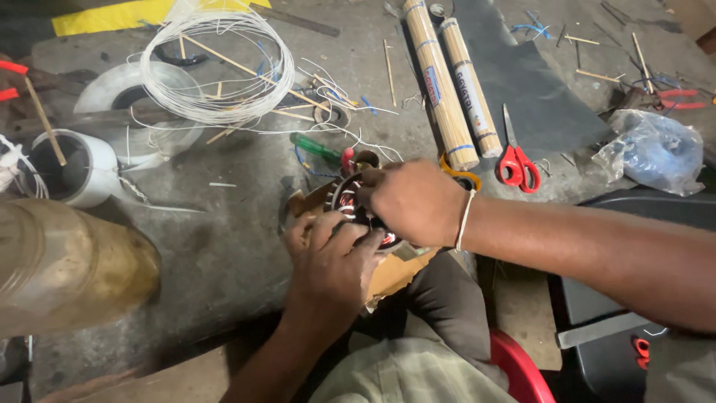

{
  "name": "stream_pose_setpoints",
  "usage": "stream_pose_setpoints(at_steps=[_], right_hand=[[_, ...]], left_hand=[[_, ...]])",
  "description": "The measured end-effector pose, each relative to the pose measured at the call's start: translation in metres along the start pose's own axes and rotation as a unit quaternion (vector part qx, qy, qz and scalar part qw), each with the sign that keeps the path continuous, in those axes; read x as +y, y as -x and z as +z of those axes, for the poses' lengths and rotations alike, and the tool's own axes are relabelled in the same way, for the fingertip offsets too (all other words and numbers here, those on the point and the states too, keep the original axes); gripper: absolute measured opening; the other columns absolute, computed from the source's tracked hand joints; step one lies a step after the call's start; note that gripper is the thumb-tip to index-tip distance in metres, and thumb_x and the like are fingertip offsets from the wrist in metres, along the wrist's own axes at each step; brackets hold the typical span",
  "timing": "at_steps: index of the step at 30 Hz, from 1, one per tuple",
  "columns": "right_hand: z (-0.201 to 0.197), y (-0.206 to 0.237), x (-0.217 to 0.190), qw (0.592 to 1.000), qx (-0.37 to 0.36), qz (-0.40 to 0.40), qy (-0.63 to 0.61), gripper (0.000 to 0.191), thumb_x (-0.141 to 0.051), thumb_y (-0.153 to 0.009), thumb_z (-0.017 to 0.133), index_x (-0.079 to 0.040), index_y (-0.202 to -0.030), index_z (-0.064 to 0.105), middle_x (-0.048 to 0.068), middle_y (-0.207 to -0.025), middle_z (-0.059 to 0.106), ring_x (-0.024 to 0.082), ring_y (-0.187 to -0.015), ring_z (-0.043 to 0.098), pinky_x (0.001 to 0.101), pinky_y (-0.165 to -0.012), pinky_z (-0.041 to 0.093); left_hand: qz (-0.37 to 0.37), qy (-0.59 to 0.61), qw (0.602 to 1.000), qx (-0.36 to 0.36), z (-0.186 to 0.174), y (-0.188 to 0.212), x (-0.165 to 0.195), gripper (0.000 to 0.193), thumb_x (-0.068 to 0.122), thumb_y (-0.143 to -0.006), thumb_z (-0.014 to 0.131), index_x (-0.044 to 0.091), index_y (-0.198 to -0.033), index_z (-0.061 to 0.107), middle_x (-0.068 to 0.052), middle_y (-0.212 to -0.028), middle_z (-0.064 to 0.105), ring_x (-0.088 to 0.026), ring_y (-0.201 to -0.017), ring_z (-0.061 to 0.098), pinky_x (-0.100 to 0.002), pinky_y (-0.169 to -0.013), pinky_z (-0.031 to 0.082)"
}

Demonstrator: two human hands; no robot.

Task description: The person winds white wire around a circular copper-wound component, using both hands to guide and secure the wire. The person repeatedly wraps the wire, adjusts its position, and pulls it taut to maintain tension.

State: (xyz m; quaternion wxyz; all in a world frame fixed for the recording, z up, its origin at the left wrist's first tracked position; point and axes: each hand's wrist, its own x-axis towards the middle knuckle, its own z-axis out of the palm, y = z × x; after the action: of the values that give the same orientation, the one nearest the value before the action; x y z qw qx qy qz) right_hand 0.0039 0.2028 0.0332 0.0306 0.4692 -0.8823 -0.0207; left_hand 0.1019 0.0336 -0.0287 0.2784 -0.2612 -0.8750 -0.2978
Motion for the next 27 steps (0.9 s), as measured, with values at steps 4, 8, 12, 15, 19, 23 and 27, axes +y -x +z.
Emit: stream_pose_setpoints(at_steps=[4,8,12,15,19,23,27], right_hand=[[0.010,0.001,0.008,0.998,0.034,-0.010,-0.056,0.032,-0.015,-0.070,0.070,-0.004,-0.100,0.072,0.019,-0.111,0.069,0.039,-0.080,0.071,0.0486,-0.063,0.056],[0.026,0.003,0.012,0.991,0.060,0.007,-0.119,0.023,-0.016,-0.076,0.072,-0.004,-0.096,0.071,0.018,-0.107,0.069,0.039,-0.083,0.070,0.0492,-0.067,0.055],[0.032,0.004,0.013,0.989,0.044,0.061,-0.131,0.018,-0.017,-0.079,0.072,-0.006,-0.093,0.071,0.016,-0.106,0.069,0.039,-0.082,0.070,0.0502,-0.067,0.054],[0.028,0.005,0.015,0.986,0.045,0.041,-0.153,0.016,-0.020,-0.087,0.071,-0.007,-0.094,0.072,0.014,-0.100,0.070,0.038,-0.083,0.070,0.0496,-0.070,0.054],[0.021,0.004,0.017,0.987,0.105,-0.018,-0.120,0.022,-0.020,-0.080,0.069,-0.007,-0.098,0.073,0.015,-0.103,0.071,0.039,-0.086,0.070,0.0496,-0.070,0.055],[0.015,0.005,0.018,0.985,0.125,-0.043,-0.108,0.019,-0.021,-0.081,0.066,-0.009,-0.094,0.074,0.012,-0.104,0.072,0.036,-0.095,0.070,0.0471,-0.074,0.056],[0.011,0.002,0.023,0.994,-0.063,-0.002,-0.087,0.017,-0.022,-0.085,0.064,-0.011,-0.092,0.074,0.009,-0.108,0.071,0.032,-0.098,0.069,0.0449,-0.081,0.057]], left_hand=[[0.005,0.008,1.000,-0.005,0.004,0.000,-0.001,0.020,0.019,-0.088,0.071,0.009,-0.105,0.075,-0.002,-0.105,0.066,-0.028,-0.115,0.057,-0.056,-0.106,0.032],[0.019,-0.005,1.000,-0.021,0.007,0.003,-0.002,0.024,0.016,-0.086,0.066,0.009,-0.108,0.075,-0.003,-0.107,0.067,-0.027,-0.117,0.058,-0.055,-0.106,0.032],[0.026,-0.034,0.999,-0.005,0.007,0.001,0.002,0.025,0.016,-0.090,0.066,0.008,-0.113,0.075,-0.004,-0.109,0.066,-0.026,-0.117,0.057,-0.054,-0.107,0.032],[0.034,-0.039,0.998,-0.028,0.000,-0.003,0.005,0.028,0.017,-0.091,0.066,0.007,-0.116,0.073,-0.003,-0.108,0.067,-0.025,-0.119,0.057,-0.053,-0.106,0.032],[0.023,-0.024,0.998,-0.057,-0.009,-0.009,0.004,0.029,0.021,-0.090,0.068,0.005,-0.114,0.072,-0.004,-0.110,0.066,-0.027,-0.121,0.054,-0.053,-0.102,0.031],[0.005,-0.073,0.994,-0.079,-0.001,-0.012,0.013,0.026,0.023,-0.085,0.070,0.007,-0.106,0.071,-0.006,-0.109,0.064,-0.028,-0.121,0.052,-0.055,-0.103,0.030],[-0.033,-0.101,0.991,-0.080,0.006,-0.011,0.023,0.030,0.016,-0.084,0.067,0.008,-0.112,0.071,-0.003,-0.110,0.064,-0.024,-0.123,0.053,-0.052,-0.106,0.031]])
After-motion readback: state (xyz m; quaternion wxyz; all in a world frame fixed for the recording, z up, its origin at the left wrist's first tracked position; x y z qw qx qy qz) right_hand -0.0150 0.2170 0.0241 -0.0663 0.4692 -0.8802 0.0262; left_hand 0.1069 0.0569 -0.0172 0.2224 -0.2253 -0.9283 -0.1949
